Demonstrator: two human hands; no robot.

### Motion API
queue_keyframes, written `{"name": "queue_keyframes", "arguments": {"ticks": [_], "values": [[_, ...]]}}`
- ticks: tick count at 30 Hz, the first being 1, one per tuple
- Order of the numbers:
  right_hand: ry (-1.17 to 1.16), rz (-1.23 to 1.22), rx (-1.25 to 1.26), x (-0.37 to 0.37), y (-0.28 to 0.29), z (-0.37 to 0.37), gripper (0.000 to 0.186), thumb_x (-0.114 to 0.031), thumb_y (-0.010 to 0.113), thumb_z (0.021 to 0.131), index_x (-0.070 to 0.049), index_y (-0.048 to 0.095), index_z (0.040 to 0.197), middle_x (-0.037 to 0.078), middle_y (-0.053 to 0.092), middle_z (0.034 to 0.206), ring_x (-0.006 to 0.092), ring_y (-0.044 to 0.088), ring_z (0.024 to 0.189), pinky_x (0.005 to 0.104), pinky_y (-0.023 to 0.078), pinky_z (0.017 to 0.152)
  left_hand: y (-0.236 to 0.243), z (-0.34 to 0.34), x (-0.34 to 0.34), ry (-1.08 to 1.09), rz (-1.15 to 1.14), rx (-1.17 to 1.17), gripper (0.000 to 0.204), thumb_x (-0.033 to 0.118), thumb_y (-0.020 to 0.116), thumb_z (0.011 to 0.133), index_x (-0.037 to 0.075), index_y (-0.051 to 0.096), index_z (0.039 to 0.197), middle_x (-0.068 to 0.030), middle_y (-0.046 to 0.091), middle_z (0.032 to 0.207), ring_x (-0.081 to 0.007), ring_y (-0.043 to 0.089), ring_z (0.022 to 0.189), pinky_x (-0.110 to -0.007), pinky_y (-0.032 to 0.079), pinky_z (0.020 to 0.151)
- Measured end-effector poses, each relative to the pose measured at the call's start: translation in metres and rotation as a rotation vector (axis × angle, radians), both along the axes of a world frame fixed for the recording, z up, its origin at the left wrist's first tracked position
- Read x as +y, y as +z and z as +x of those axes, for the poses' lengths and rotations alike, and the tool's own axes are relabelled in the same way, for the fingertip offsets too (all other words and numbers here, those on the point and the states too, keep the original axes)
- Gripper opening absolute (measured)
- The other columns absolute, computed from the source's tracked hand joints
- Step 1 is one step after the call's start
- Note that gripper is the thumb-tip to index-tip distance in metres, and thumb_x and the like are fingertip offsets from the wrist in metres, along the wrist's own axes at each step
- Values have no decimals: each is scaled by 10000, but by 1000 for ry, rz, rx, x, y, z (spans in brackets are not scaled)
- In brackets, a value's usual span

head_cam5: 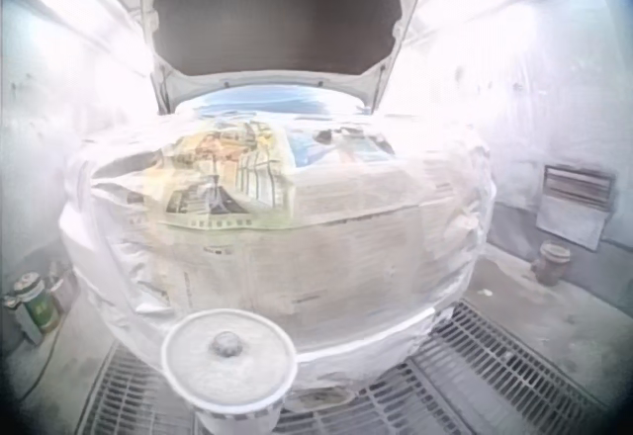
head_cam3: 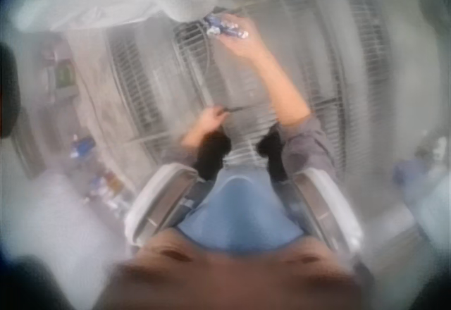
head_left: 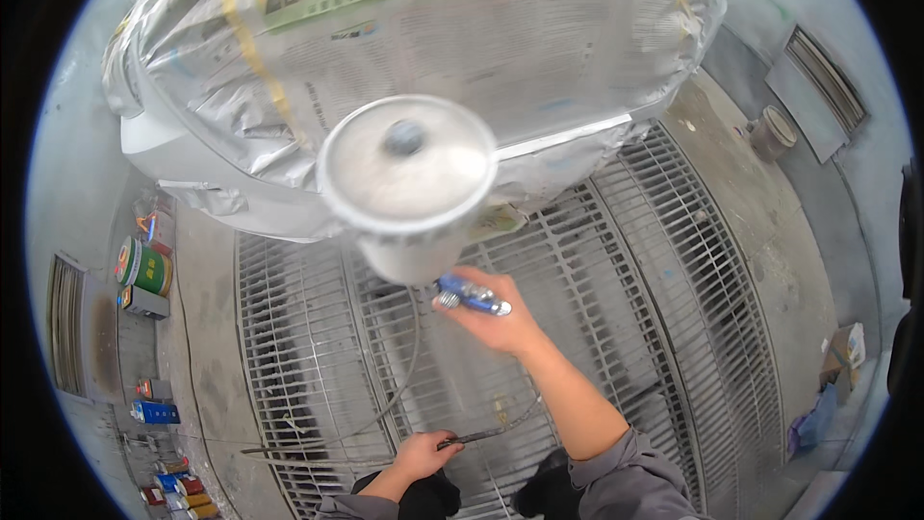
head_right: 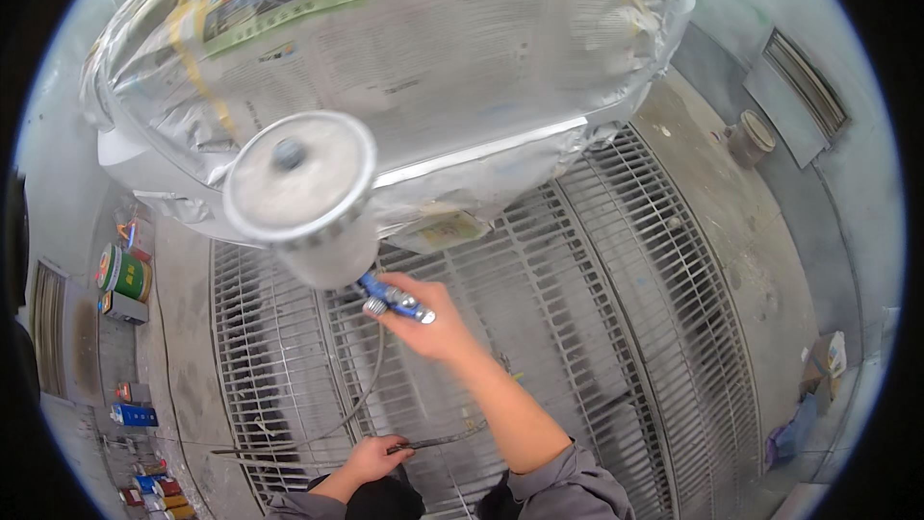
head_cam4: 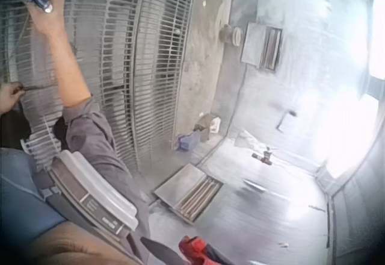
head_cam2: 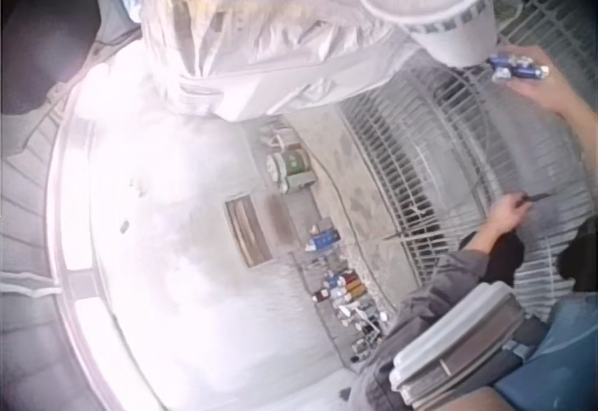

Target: The person applies masking tape to the edge of a car hood, then uses a spray gun to apply white paint to the hood surface. The person moves around the vehicle to cover different areas and refills the spray gun from a paint can.

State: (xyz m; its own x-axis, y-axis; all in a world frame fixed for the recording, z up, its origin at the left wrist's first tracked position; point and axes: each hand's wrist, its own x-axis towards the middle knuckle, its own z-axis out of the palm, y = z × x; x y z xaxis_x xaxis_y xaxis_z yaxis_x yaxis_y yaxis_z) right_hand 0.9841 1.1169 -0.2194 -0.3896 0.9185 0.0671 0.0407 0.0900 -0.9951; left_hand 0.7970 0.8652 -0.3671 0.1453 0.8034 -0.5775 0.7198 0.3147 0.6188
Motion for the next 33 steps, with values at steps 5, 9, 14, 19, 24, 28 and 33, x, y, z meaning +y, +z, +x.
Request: {"name": "queue_keyframes", "arguments": {"ticks": [5,9,14,19,24,28,33], "values": [[-263,-137,-2,13,13,78,387,-172,837,912,9,709,1229,4,725,885,57,606,805,270,523,726,38,32,-47,-22,-35,89,431,513,709,942,141,780,1149,-128,782,899,-357,750,882,-458,592,749],[-412,-299,4,30,28,154,313,-136,807,921,-15,710,1193,-32,678,806,40,558,656,240,473,587,67,72,-73,-38,-99,129,444,519,746,926,149,777,1169,-127,782,901,-326,761,841,-433,597,722],[-592,-235,45,52,43,233,196,-131,774,947,-19,699,1091,-34,625,728,45,537,565,236,422,503,102,125,-59,-51,-17,139,415,477,742,938,117,776,1140,-131,778,886,-323,757,783,-429,591,672],[-733,-132,-54,80,53,293,162,-120,751,964,-2,701,1064,-29,603,725,30,511,587,227,394,516,130,165,-40,44,127,134,330,422,763,926,124,765,1067,-121,775,869,-342,747,771,-434,584,647],[-892,140,-100,96,49,297,240,-36,694,967,43,671,1192,-21,613,800,54,509,707,245,423,616,159,196,-35,204,168,246,309,370,792,911,92,753,1039,-105,758,830,-346,730,727,-446,564,612],[-678,257,-177,76,30,240,323,-31,698,908,7,683,1229,85,727,906,142,672,804,320,543,715,172,229,-64,168,134,256,326,393,762,934,104,736,1082,-117,765,900,-350,740,769,-461,579,640],[41,148,-29,39,46,140,507,-119,764,823,-41,664,1314,208,736,1192,372,739,1070,430,594,925,193,324,-52,226,29,288,360,417,609,1032,84,724,1108,-220,723,838,-457,688,738,-538,546,629]]}}
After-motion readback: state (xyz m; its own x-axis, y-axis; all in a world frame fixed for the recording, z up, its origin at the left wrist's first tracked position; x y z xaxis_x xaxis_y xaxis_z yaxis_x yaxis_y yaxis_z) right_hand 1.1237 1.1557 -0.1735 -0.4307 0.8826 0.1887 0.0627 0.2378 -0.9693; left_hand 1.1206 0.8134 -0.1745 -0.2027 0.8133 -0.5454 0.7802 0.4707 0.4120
